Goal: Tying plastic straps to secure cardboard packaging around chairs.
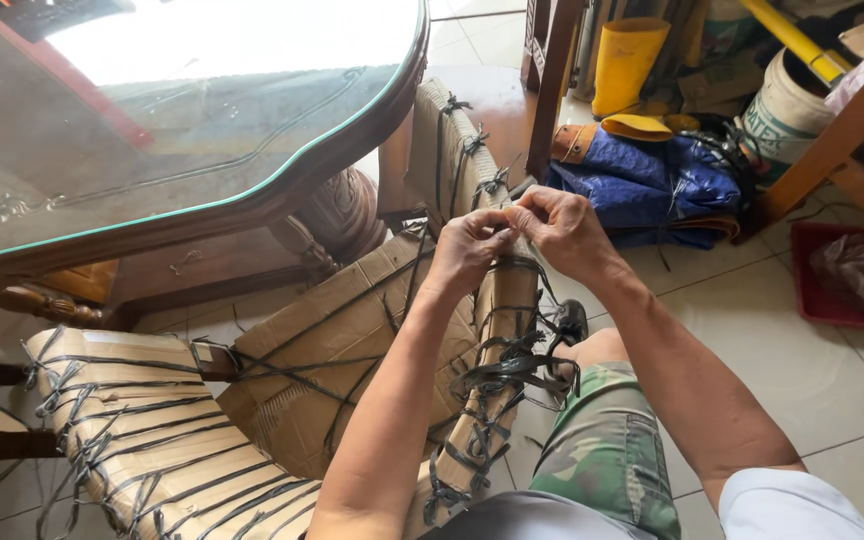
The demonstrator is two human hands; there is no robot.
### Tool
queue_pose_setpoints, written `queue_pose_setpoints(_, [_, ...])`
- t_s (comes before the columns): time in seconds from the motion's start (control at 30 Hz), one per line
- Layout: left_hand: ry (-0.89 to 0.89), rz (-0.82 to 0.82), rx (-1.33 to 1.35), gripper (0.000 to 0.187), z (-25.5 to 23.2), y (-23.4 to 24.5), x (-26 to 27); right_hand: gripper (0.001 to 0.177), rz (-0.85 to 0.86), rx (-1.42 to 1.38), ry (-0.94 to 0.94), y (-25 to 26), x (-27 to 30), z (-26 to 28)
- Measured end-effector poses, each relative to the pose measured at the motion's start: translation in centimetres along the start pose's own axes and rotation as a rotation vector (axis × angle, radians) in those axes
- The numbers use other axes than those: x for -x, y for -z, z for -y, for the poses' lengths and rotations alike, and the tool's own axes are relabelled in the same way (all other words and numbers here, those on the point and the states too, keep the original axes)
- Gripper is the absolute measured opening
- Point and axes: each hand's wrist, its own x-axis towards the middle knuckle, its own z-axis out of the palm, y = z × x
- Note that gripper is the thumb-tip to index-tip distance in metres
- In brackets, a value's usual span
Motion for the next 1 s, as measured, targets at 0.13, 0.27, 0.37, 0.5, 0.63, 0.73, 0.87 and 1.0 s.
queue_pose_setpoints(0.13, [0.028, -0.051, -0.113, 0.007, -0.4, 0.3, 0.0, 0.015, 0.020, 0.108, 0.127, -0.4, -1.1, 0.0])
queue_pose_setpoints(0.27, [0.076, -0.067, -0.171, 0.007, -1.2, 0.5, 0.5, 0.013, 0.029, 0.116, 0.197, -1.1, -1.8, -0.7])
queue_pose_setpoints(0.37, [0.103, -0.073, -0.171, 0.008, -0.7, 0.6, 0.0, 0.016, 0.078, 0.000, 0.167, -1.2, -2.1, -0.3])
queue_pose_setpoints(0.5, [0.072, -0.082, -0.124, 0.009, -0.4, 0.8, 0.1, 0.020, 0.180, 0.036, 0.085, -1.3, -1.9, -0.8])
queue_pose_setpoints(0.63, [-0.001, -0.082, -0.022, 0.012, -0.9, 0.7, 0.7, 0.017, 0.151, 0.127, 0.125, -0.9, -1.5, -1.0])
queue_pose_setpoints(0.73, [-0.065, -0.137, -0.074, 0.014, -2.9, 0.8, 1.7, 0.015, 0.081, 0.162, 0.100, -1.0, -1.2, -0.8])
queue_pose_setpoints(0.87, [-0.096, -0.137, -0.214, 0.017, -6.0, 0.5, 3.1, 0.008, 0.031, 0.184, 0.106, -1.2, -1.0, -2.2])
queue_pose_setpoints(1.0, [-0.029, -0.156, -0.339, 0.018, -7.0, 0.1, 3.3, 0.012, 0.004, 0.236, 0.180, -1.4, -0.8, -2.3])
